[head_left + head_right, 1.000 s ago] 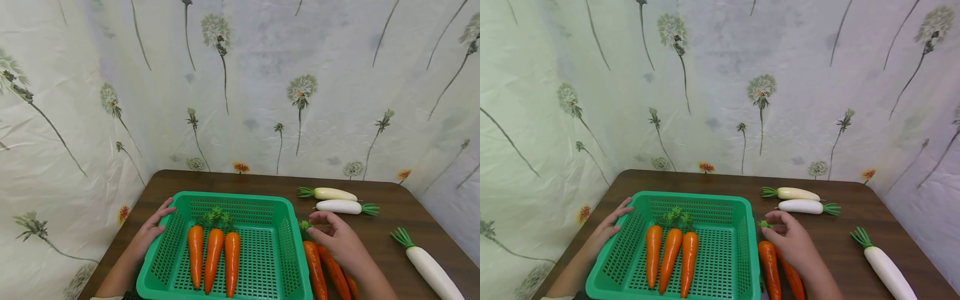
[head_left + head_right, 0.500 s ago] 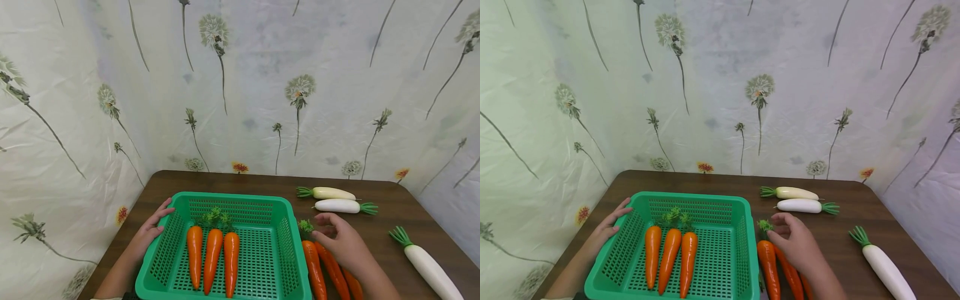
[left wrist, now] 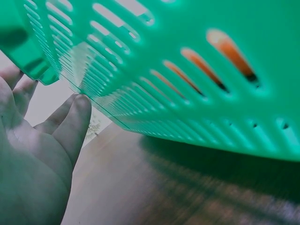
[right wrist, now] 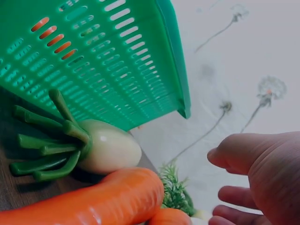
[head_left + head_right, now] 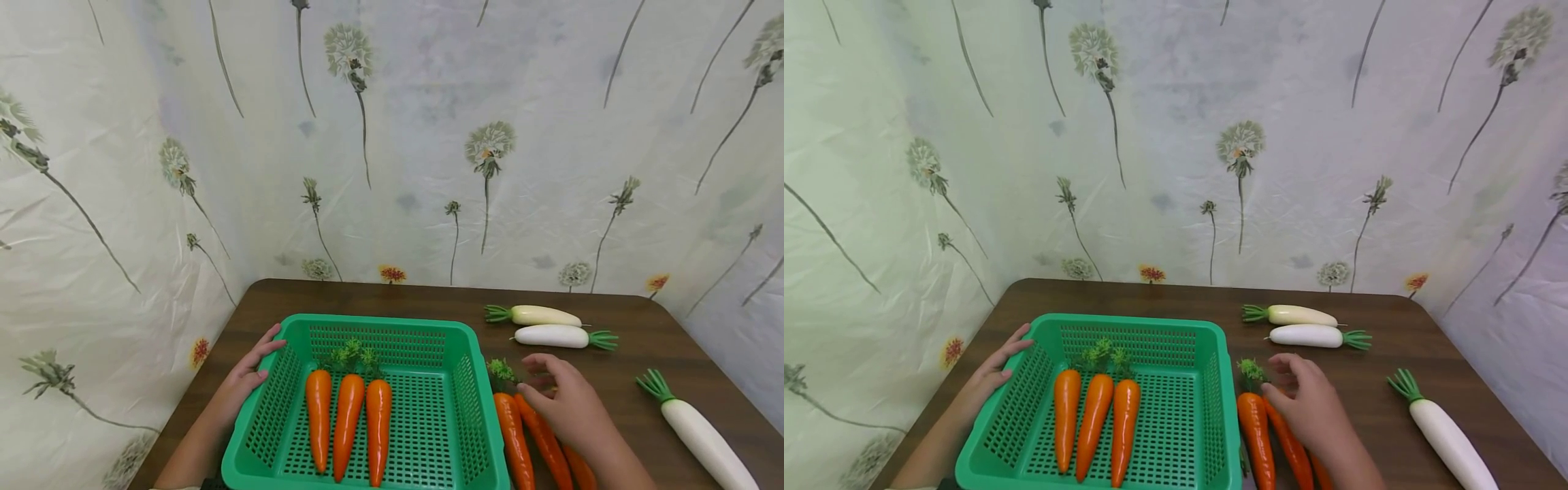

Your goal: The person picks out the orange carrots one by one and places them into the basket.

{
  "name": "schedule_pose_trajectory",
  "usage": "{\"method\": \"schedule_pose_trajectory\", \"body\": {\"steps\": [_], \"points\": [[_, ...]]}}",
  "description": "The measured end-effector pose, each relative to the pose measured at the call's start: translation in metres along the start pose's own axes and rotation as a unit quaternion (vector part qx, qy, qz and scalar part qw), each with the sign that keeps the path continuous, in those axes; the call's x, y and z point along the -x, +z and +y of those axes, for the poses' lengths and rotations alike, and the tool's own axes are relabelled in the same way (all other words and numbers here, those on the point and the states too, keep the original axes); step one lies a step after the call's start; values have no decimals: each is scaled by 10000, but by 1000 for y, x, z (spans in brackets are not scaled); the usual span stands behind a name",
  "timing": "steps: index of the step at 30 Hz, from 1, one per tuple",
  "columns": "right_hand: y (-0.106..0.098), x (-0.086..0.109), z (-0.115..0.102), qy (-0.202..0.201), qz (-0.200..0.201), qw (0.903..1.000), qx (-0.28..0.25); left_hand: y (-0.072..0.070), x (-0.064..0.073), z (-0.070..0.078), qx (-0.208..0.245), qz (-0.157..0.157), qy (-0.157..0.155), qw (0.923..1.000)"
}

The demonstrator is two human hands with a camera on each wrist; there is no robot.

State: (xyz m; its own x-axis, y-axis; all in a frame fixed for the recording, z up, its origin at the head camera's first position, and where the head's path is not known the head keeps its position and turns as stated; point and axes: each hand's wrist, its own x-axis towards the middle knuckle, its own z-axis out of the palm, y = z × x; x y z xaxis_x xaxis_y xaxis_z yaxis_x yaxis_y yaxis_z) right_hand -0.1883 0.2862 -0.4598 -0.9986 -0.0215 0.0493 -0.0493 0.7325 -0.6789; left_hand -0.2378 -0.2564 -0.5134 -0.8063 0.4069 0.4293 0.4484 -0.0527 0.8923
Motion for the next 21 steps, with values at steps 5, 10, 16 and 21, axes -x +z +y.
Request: {"method": "schedule_pose_trajectory", "body": {"steps": [5, 10, 16, 21], "points": [[-2, 2, 7, 54, 149, 9998, 97, 0, 0, 0, -22, -7, 44, 10000], [-3, 6, 15, 114, 288, 9992, 242, 0, 0, 2, -125, 4, 31, 9999], [-6, 9, 24, 148, 351, 9983, 449, -1, 1, 2, -51, -10, -55, 10000], [-10, 10, 31, 241, 341, 9974, 587, 0, 0, 1, 2, -14, -69, 10000]]}}
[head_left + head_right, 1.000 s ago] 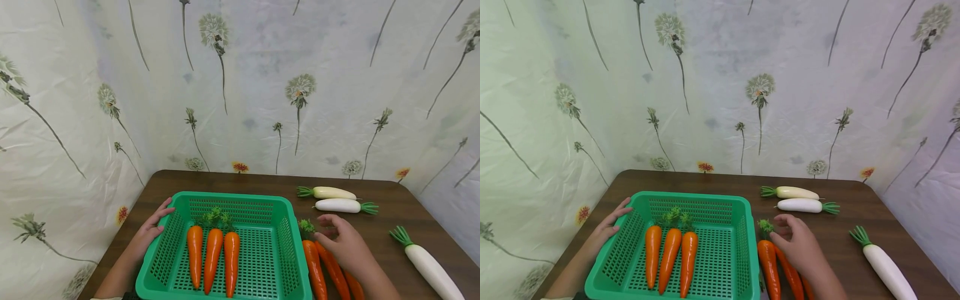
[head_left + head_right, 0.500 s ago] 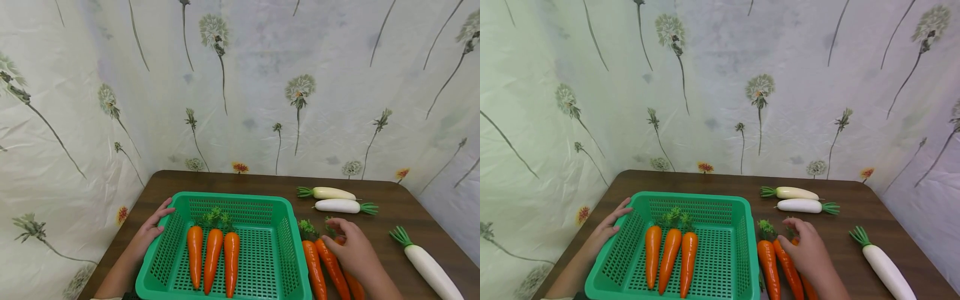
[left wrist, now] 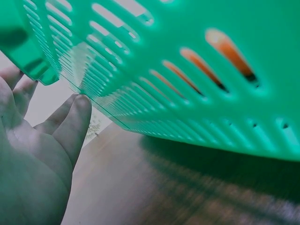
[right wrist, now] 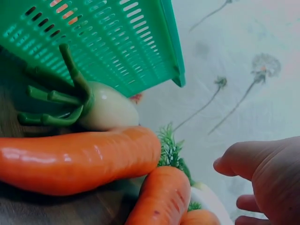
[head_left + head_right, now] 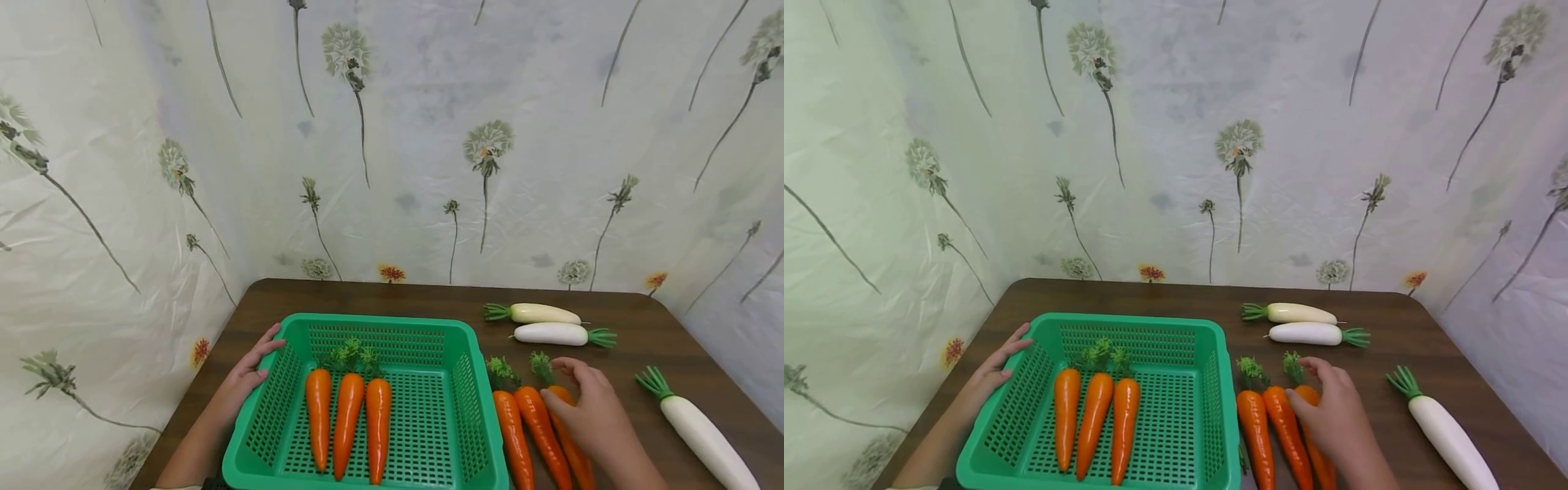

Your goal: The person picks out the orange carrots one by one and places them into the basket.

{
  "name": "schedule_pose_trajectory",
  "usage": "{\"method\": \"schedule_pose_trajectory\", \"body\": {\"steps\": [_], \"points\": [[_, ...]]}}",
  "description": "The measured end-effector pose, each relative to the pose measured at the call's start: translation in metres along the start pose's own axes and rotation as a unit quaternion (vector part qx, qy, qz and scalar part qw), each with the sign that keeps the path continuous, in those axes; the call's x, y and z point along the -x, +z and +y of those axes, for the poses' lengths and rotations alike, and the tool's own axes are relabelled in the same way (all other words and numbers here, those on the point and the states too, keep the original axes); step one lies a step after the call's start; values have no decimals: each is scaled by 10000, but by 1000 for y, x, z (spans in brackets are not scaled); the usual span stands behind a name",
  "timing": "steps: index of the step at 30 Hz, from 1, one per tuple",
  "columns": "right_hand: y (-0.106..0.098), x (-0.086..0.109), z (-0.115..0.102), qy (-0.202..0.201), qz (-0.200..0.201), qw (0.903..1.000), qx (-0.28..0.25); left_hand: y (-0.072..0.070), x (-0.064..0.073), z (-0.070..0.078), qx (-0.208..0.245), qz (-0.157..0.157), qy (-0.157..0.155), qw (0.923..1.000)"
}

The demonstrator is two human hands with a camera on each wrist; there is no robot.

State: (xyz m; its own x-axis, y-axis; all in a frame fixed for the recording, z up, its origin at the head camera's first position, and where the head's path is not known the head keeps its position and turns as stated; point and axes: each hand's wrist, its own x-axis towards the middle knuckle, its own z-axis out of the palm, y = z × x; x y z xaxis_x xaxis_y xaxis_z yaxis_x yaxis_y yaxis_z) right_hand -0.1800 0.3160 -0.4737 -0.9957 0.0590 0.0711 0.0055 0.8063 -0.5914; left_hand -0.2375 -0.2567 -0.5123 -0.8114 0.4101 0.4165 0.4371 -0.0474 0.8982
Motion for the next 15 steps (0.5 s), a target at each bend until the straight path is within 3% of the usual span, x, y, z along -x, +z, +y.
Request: {"method": "schedule_pose_trajectory", "body": {"steps": [8, 15], "points": [[-1, -1, 12, 211, -253, 9994, 46, 0, 1, 2, -158, 15, 165, 9997], [-1, -2, 23, 335, -469, 9983, -11, 0, 0, 1, 28, -53, 142, 9999]]}}
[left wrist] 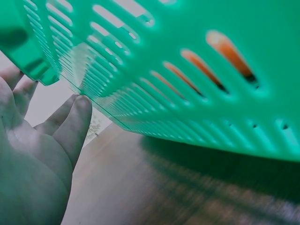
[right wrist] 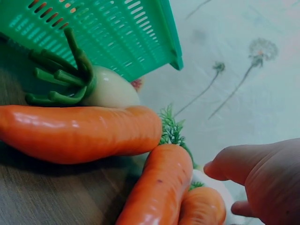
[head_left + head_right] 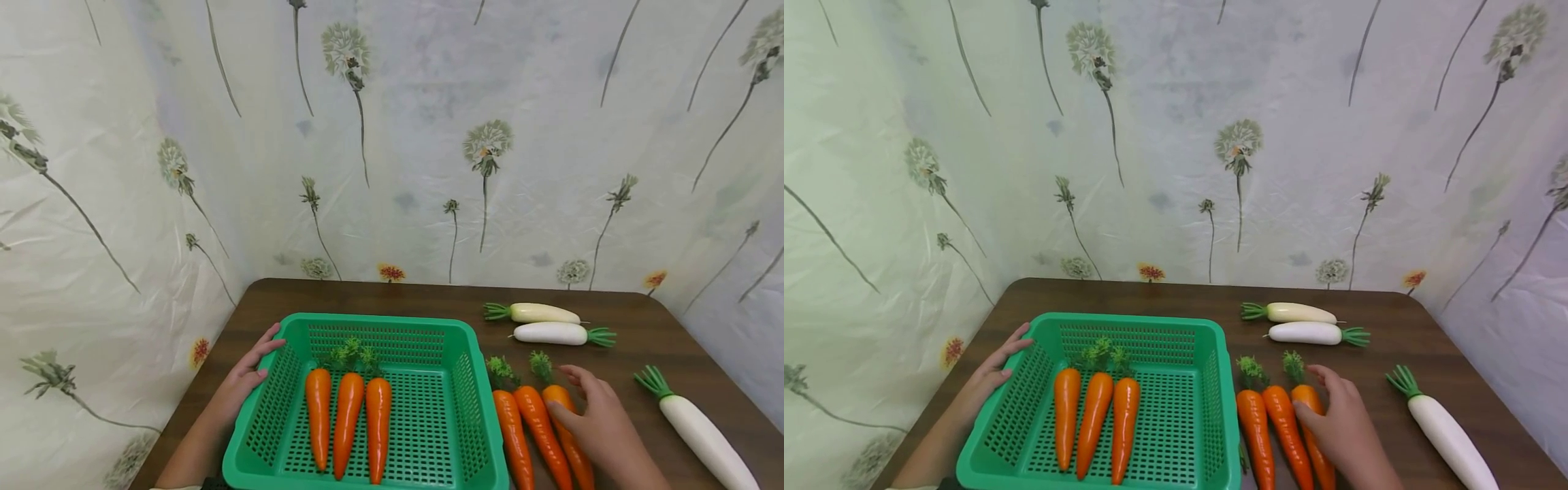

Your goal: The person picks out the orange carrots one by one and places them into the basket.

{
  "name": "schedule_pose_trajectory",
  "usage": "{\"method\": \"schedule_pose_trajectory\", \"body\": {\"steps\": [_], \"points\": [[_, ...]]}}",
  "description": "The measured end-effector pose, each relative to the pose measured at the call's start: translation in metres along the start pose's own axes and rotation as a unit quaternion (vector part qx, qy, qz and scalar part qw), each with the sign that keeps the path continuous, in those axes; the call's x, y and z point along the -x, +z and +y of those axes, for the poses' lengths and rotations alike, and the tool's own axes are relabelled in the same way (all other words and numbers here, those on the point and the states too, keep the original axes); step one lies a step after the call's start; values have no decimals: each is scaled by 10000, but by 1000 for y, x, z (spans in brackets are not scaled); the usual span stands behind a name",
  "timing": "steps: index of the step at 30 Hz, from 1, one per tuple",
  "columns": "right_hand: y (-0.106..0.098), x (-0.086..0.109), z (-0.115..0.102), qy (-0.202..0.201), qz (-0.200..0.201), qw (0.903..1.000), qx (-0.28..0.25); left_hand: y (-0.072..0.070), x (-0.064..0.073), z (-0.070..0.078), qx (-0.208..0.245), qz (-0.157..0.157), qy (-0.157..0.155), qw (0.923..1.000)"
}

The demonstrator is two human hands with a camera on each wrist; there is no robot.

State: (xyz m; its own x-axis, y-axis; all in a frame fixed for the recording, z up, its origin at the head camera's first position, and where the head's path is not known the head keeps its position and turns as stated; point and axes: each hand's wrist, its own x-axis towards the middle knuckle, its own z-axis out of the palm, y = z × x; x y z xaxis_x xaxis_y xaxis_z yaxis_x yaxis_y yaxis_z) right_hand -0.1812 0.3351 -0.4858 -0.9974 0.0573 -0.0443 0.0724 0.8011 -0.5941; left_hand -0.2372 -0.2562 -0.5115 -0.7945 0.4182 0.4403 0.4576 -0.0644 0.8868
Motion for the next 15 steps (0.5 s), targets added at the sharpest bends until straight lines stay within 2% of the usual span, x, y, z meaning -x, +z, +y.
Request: {"method": "schedule_pose_trajectory", "body": {"steps": [9, 15], "points": [[0, -3, 6, 373, -401, 9985, 6, 0, 1, -2, -31, 24, 11, 10000], [3, -4, 10, 354, -469, 9981, -184, 0, 0, -2, -49, 30, -26, 10000]]}}
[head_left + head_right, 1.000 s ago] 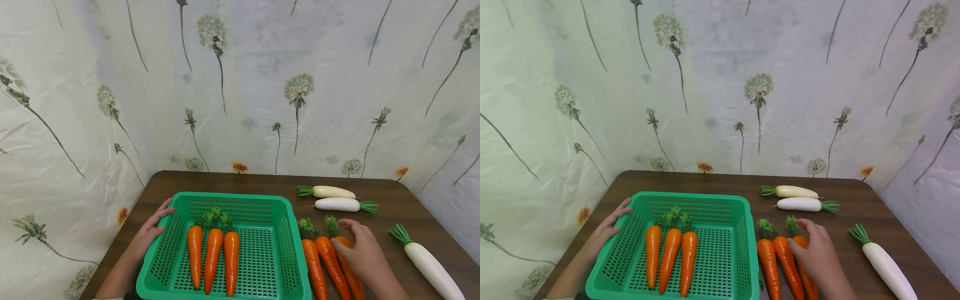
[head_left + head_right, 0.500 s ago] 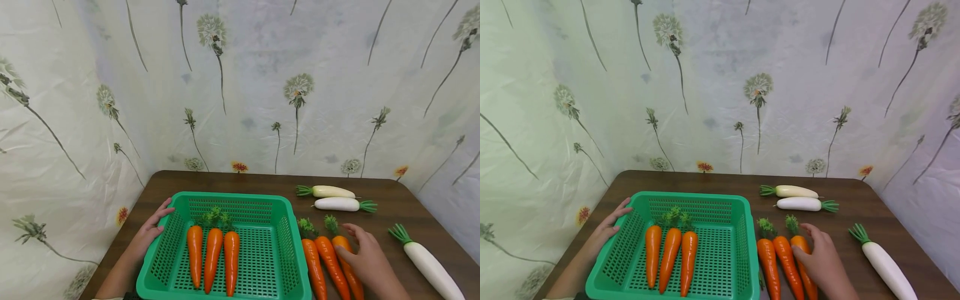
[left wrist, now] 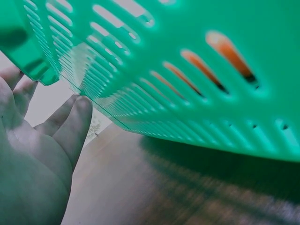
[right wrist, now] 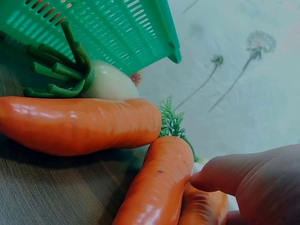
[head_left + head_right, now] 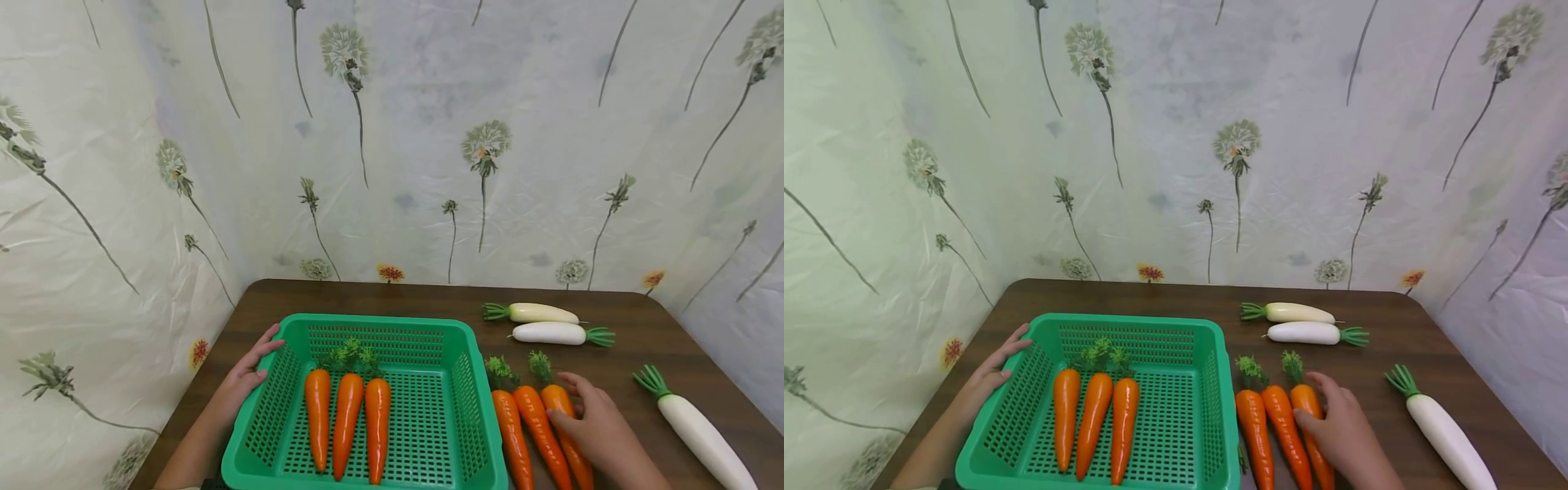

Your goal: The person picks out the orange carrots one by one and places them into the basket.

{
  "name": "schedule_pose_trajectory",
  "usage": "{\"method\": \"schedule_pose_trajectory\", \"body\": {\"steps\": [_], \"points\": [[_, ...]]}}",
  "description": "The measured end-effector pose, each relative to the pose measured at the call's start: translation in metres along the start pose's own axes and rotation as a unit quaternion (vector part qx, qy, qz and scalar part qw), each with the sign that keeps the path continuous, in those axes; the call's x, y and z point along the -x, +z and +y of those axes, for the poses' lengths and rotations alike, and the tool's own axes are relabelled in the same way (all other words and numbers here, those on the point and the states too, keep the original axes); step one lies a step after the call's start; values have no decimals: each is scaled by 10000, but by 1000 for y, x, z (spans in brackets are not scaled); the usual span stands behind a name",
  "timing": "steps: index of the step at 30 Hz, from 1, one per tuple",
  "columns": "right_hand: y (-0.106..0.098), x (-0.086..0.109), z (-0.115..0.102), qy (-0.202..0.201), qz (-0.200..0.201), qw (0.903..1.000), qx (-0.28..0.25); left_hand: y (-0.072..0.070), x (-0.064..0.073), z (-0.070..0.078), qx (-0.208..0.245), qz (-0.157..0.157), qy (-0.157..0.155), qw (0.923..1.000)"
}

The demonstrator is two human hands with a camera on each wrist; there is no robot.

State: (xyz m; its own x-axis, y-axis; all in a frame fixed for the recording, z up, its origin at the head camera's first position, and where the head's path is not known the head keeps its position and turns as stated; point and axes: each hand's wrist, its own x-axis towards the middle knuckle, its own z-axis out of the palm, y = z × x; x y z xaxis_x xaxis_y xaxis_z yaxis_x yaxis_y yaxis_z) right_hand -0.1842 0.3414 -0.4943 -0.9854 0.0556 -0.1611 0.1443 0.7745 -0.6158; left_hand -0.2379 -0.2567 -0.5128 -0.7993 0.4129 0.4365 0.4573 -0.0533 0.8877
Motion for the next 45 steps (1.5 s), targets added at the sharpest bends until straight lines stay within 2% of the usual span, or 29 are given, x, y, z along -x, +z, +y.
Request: {"method": "schedule_pose_trajectory", "body": {"steps": [9, 22, 26, 37, 45], "points": [[1, 0, 1, 14, -39, 10000, -31, -2, 0, -2, -10, -46, 81, 10000], [2, -3, 7, 95, -206, 9997, -82, 2, 1, 0, 49, 11, -149, 9999], [0, -3, 9, 114, -195, 9997, -27, 2, 1, 0, 109, -4, -133, 9999], [1, -2, 6, 157, -108, 9998, 47, 0, 1, -2, -120, 27, -35, 9999], [0, -2, 5, 155, -102, 9998, 79, 1, 1, 0, 43, 3, -80, 10000]]}}
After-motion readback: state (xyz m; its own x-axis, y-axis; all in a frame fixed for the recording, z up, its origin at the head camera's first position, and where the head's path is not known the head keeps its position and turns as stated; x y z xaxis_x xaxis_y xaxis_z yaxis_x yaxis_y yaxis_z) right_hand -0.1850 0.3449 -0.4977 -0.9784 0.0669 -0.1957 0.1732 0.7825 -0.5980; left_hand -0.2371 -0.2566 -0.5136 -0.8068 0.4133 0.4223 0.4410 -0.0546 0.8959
